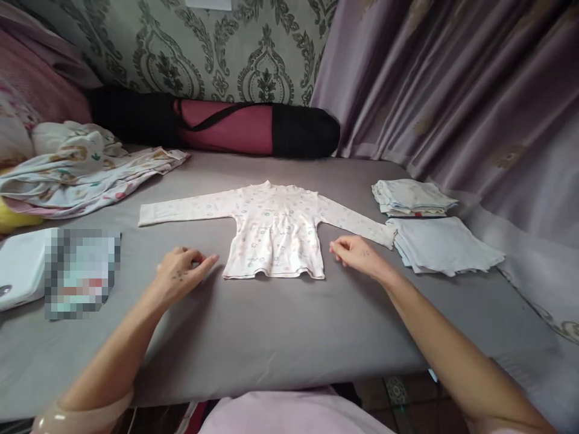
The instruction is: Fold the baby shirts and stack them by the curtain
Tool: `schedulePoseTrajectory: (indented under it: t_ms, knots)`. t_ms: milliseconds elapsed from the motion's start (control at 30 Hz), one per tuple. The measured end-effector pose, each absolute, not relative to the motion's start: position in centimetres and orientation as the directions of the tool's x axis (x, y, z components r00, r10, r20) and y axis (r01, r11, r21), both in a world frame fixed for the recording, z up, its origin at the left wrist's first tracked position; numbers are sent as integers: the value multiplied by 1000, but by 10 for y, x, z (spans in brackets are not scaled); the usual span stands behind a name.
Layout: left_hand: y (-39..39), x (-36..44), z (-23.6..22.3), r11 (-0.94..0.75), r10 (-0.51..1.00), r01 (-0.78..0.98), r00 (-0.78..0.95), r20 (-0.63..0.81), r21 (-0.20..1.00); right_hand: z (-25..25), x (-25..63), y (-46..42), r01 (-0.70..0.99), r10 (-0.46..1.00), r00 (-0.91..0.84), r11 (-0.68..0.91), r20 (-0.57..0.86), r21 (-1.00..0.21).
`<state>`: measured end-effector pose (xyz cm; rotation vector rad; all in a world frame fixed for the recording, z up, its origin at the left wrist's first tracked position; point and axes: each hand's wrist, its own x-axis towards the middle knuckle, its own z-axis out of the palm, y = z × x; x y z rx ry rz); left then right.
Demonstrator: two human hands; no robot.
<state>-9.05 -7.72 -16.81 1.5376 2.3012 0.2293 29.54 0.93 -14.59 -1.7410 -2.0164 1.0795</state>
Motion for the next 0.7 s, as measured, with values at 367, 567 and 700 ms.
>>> schedulePoseTrajectory:
  t_ms: [367,567,700]
  knots:
    - [-90,-35,-163,404,914,825,-355,-193,394,-139,266,-35,941,933,-195,92,-303,-325]
    - [-91,-41,-157,371,929,737,-280,-244,566,-143,270,-29,895,931,-246,111,-270,-433]
    - [-93,-53,-152,388,922,658,-289,-259,645,-147,286,-21,827,914,-215,-18,-346,-562]
